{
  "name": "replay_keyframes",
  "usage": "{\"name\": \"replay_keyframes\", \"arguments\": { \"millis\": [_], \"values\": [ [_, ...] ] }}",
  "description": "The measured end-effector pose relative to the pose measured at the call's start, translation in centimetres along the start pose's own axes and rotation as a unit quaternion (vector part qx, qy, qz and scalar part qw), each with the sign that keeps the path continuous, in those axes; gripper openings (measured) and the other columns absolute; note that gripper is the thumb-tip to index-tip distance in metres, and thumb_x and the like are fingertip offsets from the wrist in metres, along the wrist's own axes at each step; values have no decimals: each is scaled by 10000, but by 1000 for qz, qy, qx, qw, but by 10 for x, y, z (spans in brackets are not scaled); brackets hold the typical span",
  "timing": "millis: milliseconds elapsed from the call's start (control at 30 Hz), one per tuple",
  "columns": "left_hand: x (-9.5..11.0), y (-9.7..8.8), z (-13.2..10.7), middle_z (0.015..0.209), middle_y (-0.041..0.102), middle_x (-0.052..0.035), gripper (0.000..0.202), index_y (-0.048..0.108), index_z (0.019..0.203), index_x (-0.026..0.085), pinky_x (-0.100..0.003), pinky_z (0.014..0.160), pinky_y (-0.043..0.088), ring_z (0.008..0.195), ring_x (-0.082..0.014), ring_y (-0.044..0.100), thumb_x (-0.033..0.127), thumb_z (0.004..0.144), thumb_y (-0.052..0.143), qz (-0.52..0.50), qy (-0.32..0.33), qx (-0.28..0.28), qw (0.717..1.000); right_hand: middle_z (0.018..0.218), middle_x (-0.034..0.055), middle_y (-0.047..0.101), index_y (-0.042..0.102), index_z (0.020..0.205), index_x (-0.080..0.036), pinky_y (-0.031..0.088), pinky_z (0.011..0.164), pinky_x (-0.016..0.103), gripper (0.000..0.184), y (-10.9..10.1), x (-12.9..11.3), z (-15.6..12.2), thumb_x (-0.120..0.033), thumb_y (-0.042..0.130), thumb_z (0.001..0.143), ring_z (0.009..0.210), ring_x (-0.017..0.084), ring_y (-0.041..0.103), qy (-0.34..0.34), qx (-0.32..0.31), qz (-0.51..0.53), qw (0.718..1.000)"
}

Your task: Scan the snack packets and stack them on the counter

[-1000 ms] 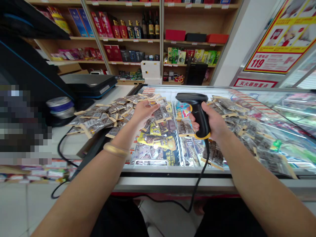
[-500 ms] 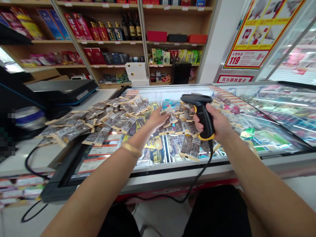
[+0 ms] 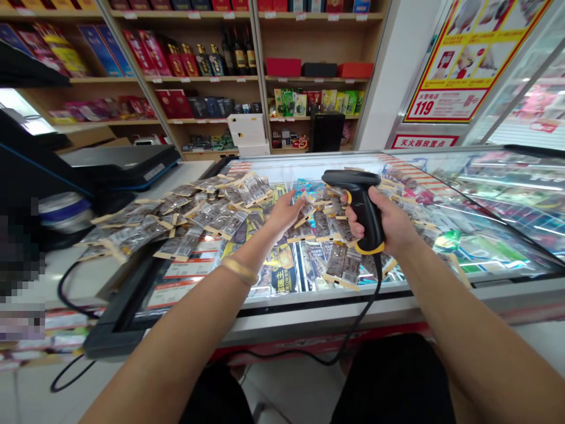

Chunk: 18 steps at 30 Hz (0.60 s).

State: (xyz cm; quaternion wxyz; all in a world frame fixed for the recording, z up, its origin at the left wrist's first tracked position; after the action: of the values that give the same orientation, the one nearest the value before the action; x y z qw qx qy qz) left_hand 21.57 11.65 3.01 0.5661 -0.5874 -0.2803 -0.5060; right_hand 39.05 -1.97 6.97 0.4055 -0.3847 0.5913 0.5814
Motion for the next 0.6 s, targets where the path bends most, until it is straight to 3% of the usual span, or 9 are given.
{"name": "replay_keyframes", "arguments": {
  "millis": [133, 267, 400, 500, 600],
  "values": [
    [9, -22, 4, 1490, 597, -162, 525, 642, 1363, 127, -395, 1153, 420, 1396, -278, 544, 362, 895, 617, 33, 36, 28, 998, 662, -5, 570, 617, 903, -189, 398, 414, 227, 433, 13, -4, 4, -609, 699, 836, 455, 95, 463, -5, -14, 2, 1000],
    [9, -70, 25, 1376, 679, -129, 474, 673, 1297, 145, -374, 1062, 500, 1242, -254, 645, 319, 860, 611, 47, 60, 110, 991, 654, -10, 566, 623, 947, -182, 406, 419, 230, 437, 41, -6, 23, -616, 634, 897, 449, 95, 464, -2, -39, -4, 999],
    [-6, -118, 45, 1321, 706, -130, 440, 688, 1245, 138, -344, 1056, 490, 1210, -242, 658, 308, 844, 628, 100, 51, 174, 978, 631, -14, 570, 621, 1016, -180, 398, 407, 222, 437, 80, 1, 54, -609, 583, 942, 437, 96, 472, 23, -59, 10, 998],
    [-18, -134, 49, 1357, 689, -136, 478, 673, 1276, 148, -352, 1101, 451, 1275, -267, 627, 357, 846, 664, 197, 23, 168, 965, 618, -20, 569, 620, 1039, -183, 395, 398, 214, 432, 100, 16, 74, -604, 560, 961, 428, 94, 476, 40, -65, 19, 997],
    [-23, -132, 49, 1456, 620, -153, 661, 587, 1413, 161, -382, 1150, 403, 1370, -313, 556, 456, 834, 712, 318, 5, 119, 940, 605, -21, 570, 619, 996, -181, 406, 395, 213, 427, 104, 36, 86, -604, 580, 950, 428, 97, 489, 54, -62, 19, 996]
  ]
}}
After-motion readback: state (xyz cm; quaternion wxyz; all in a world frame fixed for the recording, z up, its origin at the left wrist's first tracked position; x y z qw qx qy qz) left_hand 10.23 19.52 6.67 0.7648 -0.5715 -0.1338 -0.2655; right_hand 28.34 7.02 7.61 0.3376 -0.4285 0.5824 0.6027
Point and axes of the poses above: each hand's wrist, its own z-axis towards the middle knuckle, its own y-axis out of the palm, x = y × z, the point moved 2 cm from there along z, towards the middle knuckle
